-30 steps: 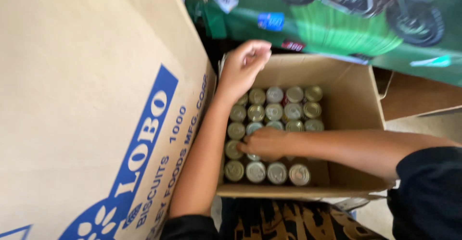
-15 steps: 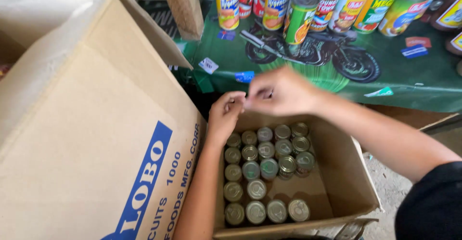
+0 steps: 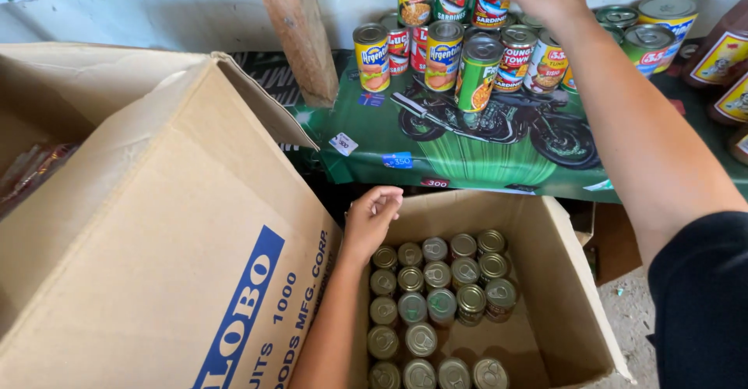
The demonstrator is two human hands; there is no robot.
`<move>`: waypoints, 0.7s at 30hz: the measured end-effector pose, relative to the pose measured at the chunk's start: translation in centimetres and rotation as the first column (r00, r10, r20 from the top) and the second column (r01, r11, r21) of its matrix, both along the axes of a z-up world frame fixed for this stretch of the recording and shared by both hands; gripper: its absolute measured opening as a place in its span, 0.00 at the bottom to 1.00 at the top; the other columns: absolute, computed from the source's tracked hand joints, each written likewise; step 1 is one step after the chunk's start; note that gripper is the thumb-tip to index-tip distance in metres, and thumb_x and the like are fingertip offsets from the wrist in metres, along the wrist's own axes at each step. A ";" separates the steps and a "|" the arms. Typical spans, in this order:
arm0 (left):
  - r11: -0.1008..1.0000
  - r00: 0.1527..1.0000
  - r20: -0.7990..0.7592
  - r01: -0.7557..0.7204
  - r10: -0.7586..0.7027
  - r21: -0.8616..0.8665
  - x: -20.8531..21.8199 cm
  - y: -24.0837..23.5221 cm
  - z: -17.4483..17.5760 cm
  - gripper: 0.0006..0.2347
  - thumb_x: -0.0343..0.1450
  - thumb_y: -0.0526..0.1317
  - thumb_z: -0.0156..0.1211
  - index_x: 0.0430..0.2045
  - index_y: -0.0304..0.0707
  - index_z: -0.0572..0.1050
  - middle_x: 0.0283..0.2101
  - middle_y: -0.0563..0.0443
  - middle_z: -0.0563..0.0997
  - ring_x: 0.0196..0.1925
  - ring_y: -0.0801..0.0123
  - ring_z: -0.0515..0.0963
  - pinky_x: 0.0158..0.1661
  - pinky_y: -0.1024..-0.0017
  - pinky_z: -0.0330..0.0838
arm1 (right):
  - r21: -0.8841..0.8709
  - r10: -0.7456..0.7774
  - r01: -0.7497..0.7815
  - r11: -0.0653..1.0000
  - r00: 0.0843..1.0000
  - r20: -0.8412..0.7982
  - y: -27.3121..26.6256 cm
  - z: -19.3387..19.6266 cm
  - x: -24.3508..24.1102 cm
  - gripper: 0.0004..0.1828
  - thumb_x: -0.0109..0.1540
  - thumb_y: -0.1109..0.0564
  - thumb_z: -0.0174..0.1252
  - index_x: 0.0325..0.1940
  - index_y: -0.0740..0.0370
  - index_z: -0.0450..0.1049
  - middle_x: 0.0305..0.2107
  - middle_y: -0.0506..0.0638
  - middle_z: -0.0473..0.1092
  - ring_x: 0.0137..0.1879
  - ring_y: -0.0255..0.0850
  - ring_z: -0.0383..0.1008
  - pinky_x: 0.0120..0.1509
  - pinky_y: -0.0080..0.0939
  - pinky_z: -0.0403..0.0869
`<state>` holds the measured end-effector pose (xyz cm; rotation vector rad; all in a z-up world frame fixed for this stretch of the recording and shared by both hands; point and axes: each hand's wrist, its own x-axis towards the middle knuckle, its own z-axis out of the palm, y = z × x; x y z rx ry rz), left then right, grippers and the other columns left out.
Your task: The person picks up individual canned food items from a display shelf and places them one by one into a cardboard box, arranging them in rows on the bottom of the container.
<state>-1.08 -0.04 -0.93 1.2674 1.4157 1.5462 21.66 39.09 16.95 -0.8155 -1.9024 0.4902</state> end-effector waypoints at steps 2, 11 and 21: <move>0.997 1.000 -0.010 -0.016 0.016 -0.075 0.1 -0.1 0.3 0.08 0.73 0.38 0.62 0.42 0.36 0.81 0.31 0.57 0.81 0.32 0.80 0.79 0.33 0.81 0.72 | 0.005 0.159 -0.159 0.987 0.985 -0.067 -0.1 -0.2 -1.0 0.16 0.59 0.61 0.73 0.48 0.65 0.77 0.42 0.51 0.78 0.46 0.37 0.79 0.48 0.38 0.77; 0.997 1.000 -0.015 0.023 -0.024 -0.067 0.2 -0.3 0.6 0.08 0.73 0.39 0.62 0.41 0.35 0.81 0.30 0.58 0.79 0.31 0.79 0.77 0.33 0.79 0.71 | 0.064 0.024 -0.014 0.998 0.989 -0.147 0.6 -1.9 -2.2 0.29 0.53 0.60 0.79 0.51 0.69 0.72 0.44 0.54 0.79 0.47 0.39 0.82 0.50 0.42 0.81; 0.995 0.995 0.014 0.096 -0.096 -0.033 0.4 -0.1 0.6 0.09 0.73 0.39 0.62 0.42 0.34 0.80 0.33 0.58 0.80 0.33 0.79 0.77 0.36 0.79 0.74 | 0.060 0.337 -0.332 0.941 0.925 -0.174 -12.4 4.2 -0.2 0.11 0.59 0.65 0.70 0.44 0.67 0.79 0.40 0.51 0.79 0.46 0.38 0.82 0.52 0.39 0.80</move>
